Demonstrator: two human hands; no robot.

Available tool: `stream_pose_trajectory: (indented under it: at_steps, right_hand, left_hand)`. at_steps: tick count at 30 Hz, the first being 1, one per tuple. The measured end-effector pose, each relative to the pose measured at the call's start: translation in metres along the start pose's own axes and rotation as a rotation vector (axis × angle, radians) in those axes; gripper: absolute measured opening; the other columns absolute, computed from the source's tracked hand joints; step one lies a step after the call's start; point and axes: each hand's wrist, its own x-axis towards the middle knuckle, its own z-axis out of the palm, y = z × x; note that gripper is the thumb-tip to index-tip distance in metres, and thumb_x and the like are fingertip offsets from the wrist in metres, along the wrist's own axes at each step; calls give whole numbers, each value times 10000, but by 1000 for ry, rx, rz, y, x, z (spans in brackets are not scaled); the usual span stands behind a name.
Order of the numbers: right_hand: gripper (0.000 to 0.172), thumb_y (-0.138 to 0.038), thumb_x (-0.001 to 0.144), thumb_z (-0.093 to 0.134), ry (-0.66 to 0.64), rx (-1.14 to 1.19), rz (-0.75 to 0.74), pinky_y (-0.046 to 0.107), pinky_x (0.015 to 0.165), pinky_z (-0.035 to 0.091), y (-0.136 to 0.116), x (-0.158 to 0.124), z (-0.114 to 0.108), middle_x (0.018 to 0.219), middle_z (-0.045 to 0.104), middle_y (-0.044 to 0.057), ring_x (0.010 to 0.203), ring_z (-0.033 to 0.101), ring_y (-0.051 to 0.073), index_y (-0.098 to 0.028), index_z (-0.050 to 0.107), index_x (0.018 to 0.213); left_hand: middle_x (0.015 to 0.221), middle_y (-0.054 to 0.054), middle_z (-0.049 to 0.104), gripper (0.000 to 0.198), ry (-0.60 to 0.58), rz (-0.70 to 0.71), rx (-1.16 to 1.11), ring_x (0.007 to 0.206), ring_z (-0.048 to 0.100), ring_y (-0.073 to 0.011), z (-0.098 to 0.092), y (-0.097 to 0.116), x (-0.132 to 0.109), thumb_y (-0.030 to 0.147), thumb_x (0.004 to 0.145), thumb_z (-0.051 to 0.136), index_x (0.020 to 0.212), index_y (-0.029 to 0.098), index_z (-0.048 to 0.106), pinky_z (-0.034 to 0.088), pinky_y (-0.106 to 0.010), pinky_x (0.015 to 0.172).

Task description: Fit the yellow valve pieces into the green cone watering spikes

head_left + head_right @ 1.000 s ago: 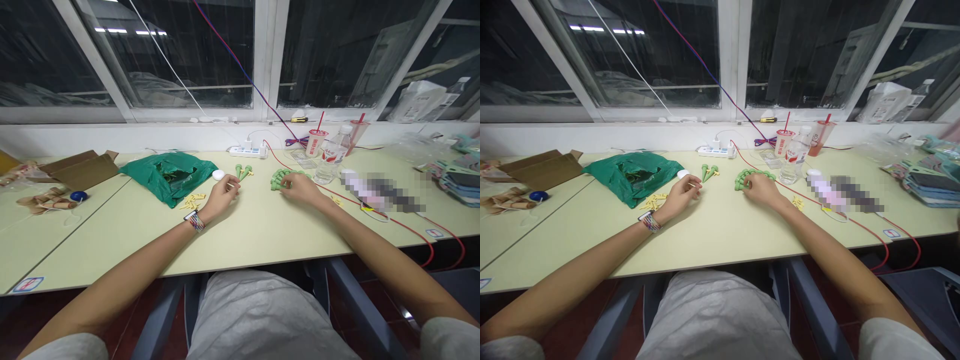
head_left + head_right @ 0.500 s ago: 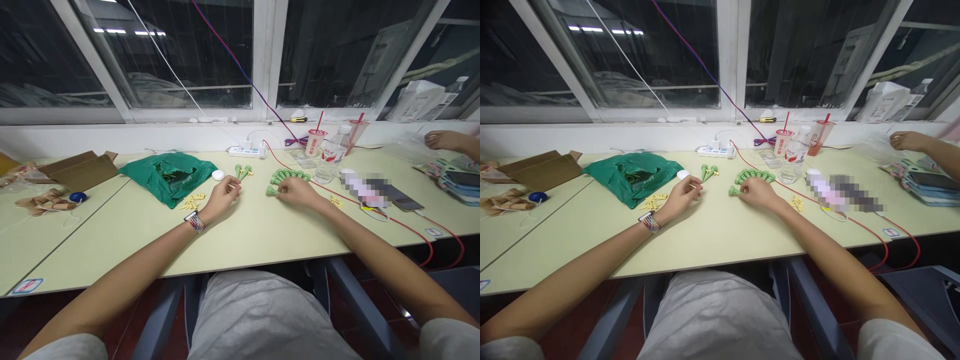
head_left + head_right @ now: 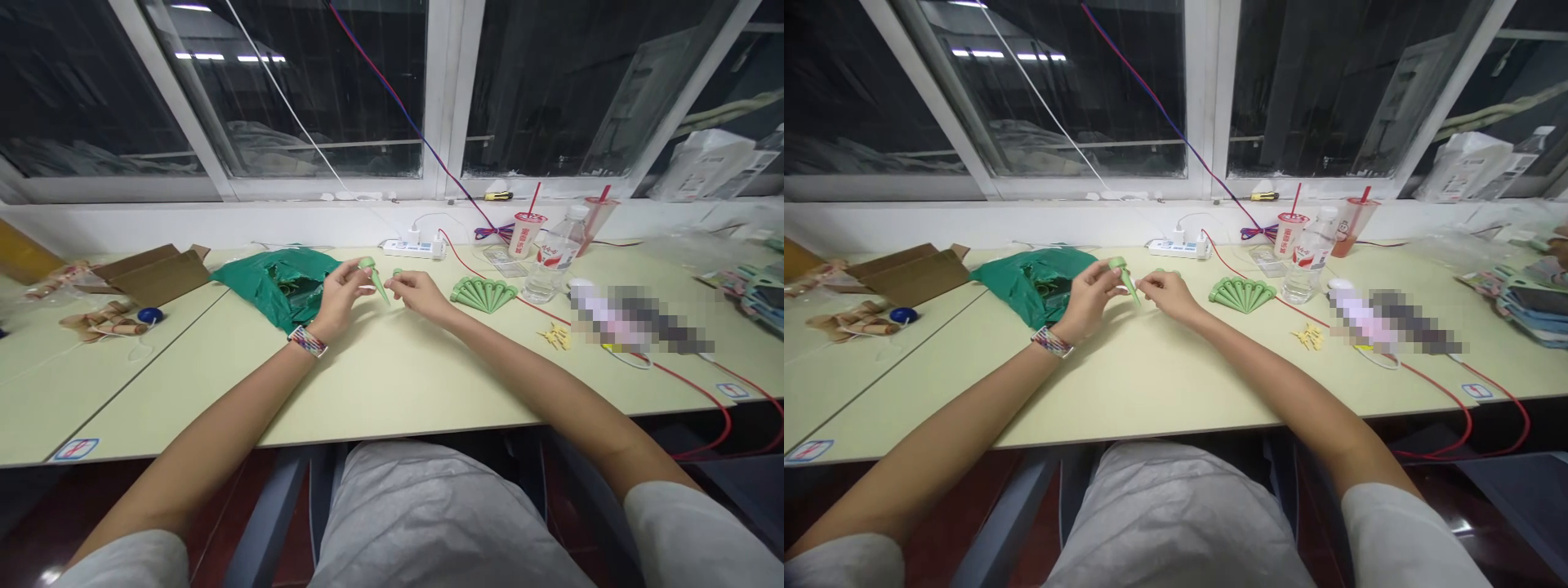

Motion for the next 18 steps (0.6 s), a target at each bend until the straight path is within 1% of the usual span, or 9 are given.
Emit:
stream_pose_trajectory:
  at_steps: [2,4,7,9,11,13,15,18]
  right_hand:
    - [209,-339,989,588,5,-72,51,258,646,421,3,5,21,778,669,-6,650,568,136,-176,702,927]
    - [127,-247,968,621,-64,-216,5,265,714,447,4,7,43,884,715,10,744,618,152,-186,723,1010]
    - [201,-237,958,649,-180,-416,-148,294,811,468,3,9,74,1061,725,40,922,647,194,-223,752,1131]
    - [243,-254,974,628,-215,-519,-227,317,847,479,1,13,88,1132,699,65,1023,638,227,-244,759,1178]
    - [244,-233,971,612,-238,-615,-284,333,858,484,0,18,98,1154,678,85,1089,619,252,-247,773,1154]
    - [227,-208,959,614,-252,-694,-320,338,860,482,0,23,102,1132,677,93,1115,604,265,-242,784,1105]
    - [218,-193,960,609,-255,-739,-343,339,862,479,1,26,102,1111,685,95,1118,595,268,-237,786,1079]
    - [206,-194,973,599,-256,-760,-369,344,862,476,0,27,99,1104,696,100,1113,588,271,-223,790,1045]
  left_hand:
    - [864,-22,722,432,153,69,-63,728,679,-139,-17,6,14,420,682,947,995,197,748,608,-267,678]
    - [827,-5,704,424,256,120,-122,696,651,-113,-32,12,25,398,650,975,938,196,738,591,-232,661]
    - [785,11,682,403,300,102,-204,679,640,-92,-49,18,32,384,643,987,853,188,704,579,-206,668]
    - [767,13,673,405,309,70,-235,689,653,-99,-54,18,34,399,650,982,833,184,691,575,-205,658]
    - [760,11,672,413,316,45,-254,700,665,-110,-54,16,33,415,650,980,840,185,695,574,-209,647]
    - [760,11,672,417,308,32,-267,706,668,-116,-53,13,33,411,636,988,844,190,701,578,-210,643]
    - [763,8,676,405,296,28,-263,708,670,-122,-51,12,32,405,638,989,836,199,702,583,-215,637]
    - [773,1,684,373,270,23,-236,708,674,-126,-49,10,31,403,680,967,831,203,692,584,-225,634]
